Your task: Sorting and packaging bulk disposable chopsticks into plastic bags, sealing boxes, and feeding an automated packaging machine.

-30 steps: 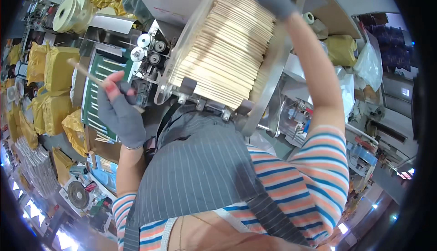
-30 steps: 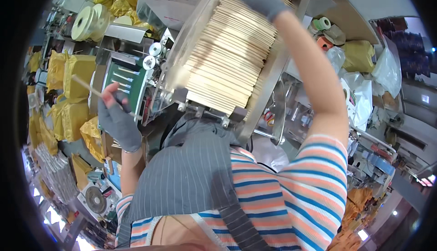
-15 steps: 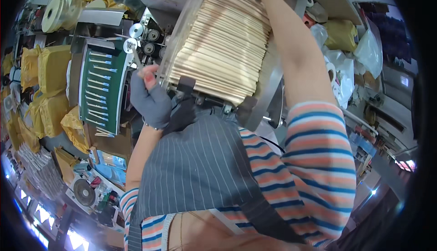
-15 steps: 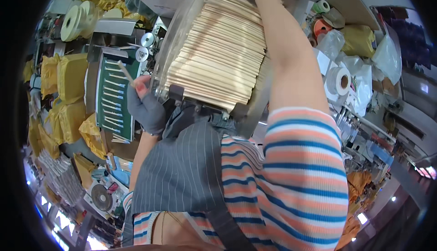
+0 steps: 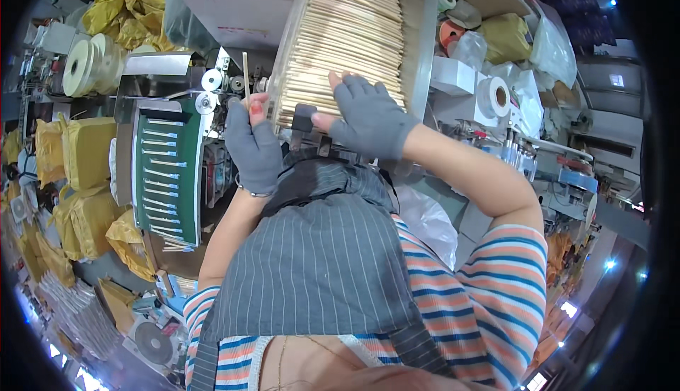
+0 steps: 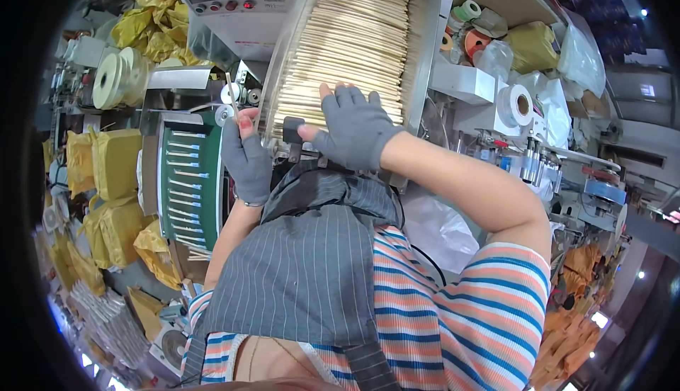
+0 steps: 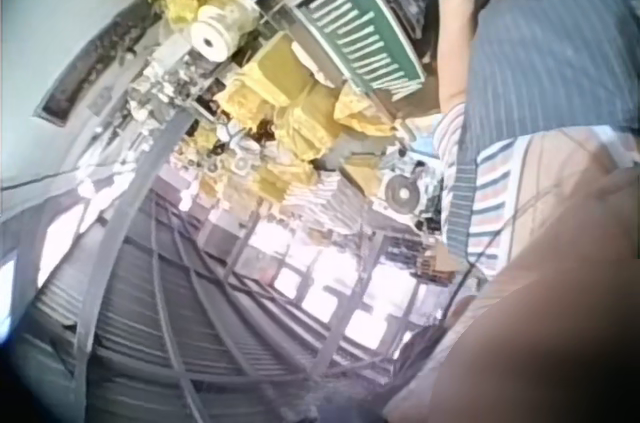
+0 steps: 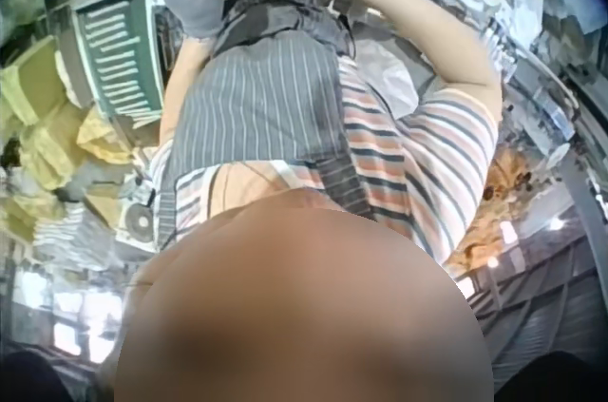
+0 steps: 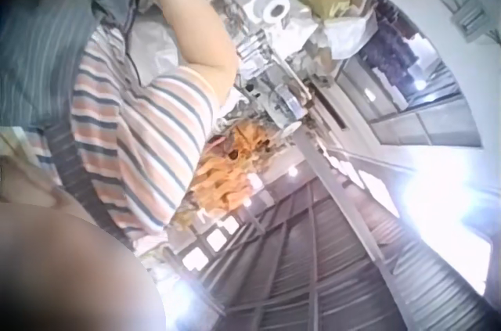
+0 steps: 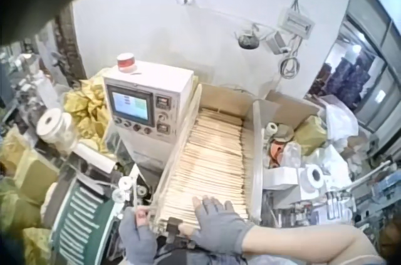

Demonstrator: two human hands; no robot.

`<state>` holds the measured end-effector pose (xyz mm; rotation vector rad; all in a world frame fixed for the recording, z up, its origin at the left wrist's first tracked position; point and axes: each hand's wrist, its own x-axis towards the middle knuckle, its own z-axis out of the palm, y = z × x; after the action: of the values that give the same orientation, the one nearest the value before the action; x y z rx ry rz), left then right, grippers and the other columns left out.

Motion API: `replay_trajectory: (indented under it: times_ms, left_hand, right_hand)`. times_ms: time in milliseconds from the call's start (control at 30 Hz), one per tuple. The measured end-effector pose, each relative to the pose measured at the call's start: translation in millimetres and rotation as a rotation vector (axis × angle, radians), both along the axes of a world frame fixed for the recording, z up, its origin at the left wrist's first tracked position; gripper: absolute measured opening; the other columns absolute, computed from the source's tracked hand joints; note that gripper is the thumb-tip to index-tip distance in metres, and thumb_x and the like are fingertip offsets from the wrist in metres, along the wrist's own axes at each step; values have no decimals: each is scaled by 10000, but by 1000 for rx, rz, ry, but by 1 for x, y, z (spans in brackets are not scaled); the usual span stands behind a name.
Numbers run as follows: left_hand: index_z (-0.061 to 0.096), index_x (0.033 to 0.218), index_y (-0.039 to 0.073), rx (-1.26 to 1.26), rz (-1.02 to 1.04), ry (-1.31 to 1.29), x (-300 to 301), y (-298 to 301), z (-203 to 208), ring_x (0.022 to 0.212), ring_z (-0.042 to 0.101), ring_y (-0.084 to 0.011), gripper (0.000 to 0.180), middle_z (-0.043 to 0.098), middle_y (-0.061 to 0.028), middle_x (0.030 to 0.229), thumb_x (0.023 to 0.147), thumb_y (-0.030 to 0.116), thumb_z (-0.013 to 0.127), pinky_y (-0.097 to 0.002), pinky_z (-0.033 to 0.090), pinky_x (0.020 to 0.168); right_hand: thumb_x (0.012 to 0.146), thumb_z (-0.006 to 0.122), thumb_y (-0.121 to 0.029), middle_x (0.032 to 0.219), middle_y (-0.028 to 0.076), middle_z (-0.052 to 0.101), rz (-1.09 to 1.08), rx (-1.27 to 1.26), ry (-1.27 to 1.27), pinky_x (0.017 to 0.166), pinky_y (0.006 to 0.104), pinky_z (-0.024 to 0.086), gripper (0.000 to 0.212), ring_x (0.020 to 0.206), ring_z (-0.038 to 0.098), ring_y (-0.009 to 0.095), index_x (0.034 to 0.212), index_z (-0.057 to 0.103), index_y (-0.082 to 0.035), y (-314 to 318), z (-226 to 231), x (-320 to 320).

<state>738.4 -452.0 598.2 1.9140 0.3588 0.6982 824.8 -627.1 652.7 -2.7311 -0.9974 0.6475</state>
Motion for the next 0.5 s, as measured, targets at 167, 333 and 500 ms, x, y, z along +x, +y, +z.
replay_trajectory:
  times_ms: [167,333,500]
  left_hand:
    - [595,952,-14,16,-23,4,0,0,0,734,557,-244,240,583,-135,810,969,160,430,-328,436,688]
    - [598,967,-11,52,-1,16,2,-1,4,739,550,-215,240,577,-109,819,973,158,427,-310,432,703]
    - [601,976,-11,24,16,80,2,-3,6,739,541,-198,240,564,-99,816,974,155,427,-298,425,695]
  right_hand:
    - [760,661,-389,1434,353,217,157,30,-171,1076,590,183,972,1360,210,470,1439,133,65,-6,13,-18]
    - [697,672,-323,1453,361,174,228,19,-225,1078,618,128,1011,1375,174,478,1454,114,49,7,-23,0]
    - [640,697,-372,1482,356,111,278,-173,-190,1075,638,96,1123,1405,98,464,1481,51,-3,26,-31,43]
